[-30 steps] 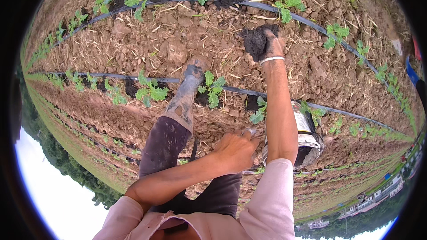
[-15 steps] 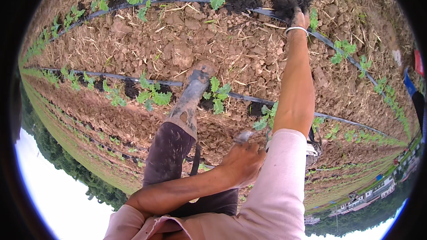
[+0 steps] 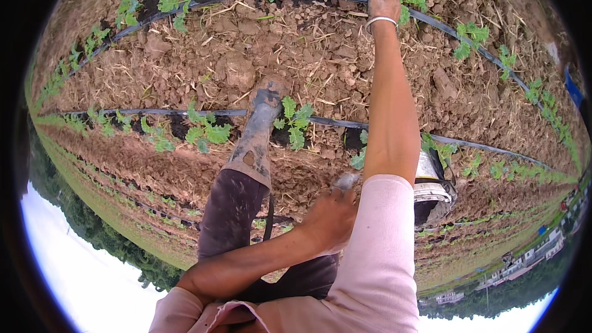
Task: The person walks along rows of small plants in a field, carrying a bucket of dark soil or compost. They repeatedly scoop material from the bucket with their right hand and place it around the base of each plant. The person moves steadily down the row, applying the material to multiple plants.
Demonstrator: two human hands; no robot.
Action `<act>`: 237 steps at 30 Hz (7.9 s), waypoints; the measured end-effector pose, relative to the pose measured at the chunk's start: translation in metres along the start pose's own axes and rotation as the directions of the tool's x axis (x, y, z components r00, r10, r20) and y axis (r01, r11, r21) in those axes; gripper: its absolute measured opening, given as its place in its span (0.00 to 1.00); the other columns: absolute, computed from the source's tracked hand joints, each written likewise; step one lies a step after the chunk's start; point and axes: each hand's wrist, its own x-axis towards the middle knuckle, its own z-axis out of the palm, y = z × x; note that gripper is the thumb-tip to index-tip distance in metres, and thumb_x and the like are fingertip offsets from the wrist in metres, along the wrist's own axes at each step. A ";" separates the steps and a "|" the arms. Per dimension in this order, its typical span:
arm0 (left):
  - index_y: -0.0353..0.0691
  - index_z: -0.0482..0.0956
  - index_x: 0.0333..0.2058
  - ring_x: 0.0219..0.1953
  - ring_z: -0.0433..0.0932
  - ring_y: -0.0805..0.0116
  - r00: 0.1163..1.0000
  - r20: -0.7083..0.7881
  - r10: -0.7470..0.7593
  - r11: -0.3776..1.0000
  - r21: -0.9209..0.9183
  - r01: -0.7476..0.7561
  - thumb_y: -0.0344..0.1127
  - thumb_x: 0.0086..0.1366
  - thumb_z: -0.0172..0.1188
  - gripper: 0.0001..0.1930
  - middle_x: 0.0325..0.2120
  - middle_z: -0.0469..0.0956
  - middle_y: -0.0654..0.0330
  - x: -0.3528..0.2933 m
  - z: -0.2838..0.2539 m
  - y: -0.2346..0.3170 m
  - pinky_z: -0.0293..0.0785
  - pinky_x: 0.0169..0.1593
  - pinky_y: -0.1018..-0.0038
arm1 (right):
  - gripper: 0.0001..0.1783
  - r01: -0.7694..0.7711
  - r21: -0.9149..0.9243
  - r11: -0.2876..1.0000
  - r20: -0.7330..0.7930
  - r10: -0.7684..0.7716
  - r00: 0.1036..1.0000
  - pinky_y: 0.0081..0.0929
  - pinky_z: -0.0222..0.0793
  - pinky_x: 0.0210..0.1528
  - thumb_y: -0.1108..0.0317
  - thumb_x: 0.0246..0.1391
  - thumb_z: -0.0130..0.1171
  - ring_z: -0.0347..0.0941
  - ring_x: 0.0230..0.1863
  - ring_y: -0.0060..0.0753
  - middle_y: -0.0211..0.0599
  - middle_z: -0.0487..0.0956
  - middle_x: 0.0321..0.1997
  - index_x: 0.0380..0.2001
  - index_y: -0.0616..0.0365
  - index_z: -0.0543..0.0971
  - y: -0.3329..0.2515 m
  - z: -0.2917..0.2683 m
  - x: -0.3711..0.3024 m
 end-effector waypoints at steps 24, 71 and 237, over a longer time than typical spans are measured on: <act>0.33 0.75 0.45 0.38 0.77 0.46 0.984 0.170 -0.058 0.988 0.149 0.032 0.33 0.58 0.52 0.16 0.36 0.75 0.44 0.025 0.029 0.020 0.73 0.44 0.55 | 0.23 -0.444 -0.252 0.860 -0.239 0.389 0.890 0.36 0.69 0.51 0.61 0.52 0.62 0.76 0.47 0.47 0.50 0.79 0.45 0.47 0.66 0.76 0.146 -0.399 -0.390; 0.32 0.75 0.47 0.37 0.79 0.48 0.975 0.211 -0.068 0.992 0.119 0.043 0.34 0.57 0.55 0.19 0.42 0.75 0.43 0.029 0.062 0.026 0.75 0.43 0.53 | 0.21 -0.429 0.898 0.094 0.258 0.678 0.688 0.31 0.77 0.37 0.70 0.42 0.61 0.76 0.34 0.35 0.36 0.78 0.35 0.43 0.62 0.75 0.017 -0.359 -0.345; 0.39 0.66 0.33 0.27 0.77 0.45 0.870 -0.118 0.479 0.645 0.720 -0.258 0.37 0.59 0.56 0.11 0.26 0.75 0.50 0.194 0.217 0.128 0.74 0.28 0.55 | 0.36 -0.150 -0.398 0.905 0.311 0.287 0.906 0.40 0.77 0.39 0.66 0.30 0.71 0.74 0.43 0.58 0.52 0.75 0.47 0.50 0.53 0.74 0.244 -0.396 -0.404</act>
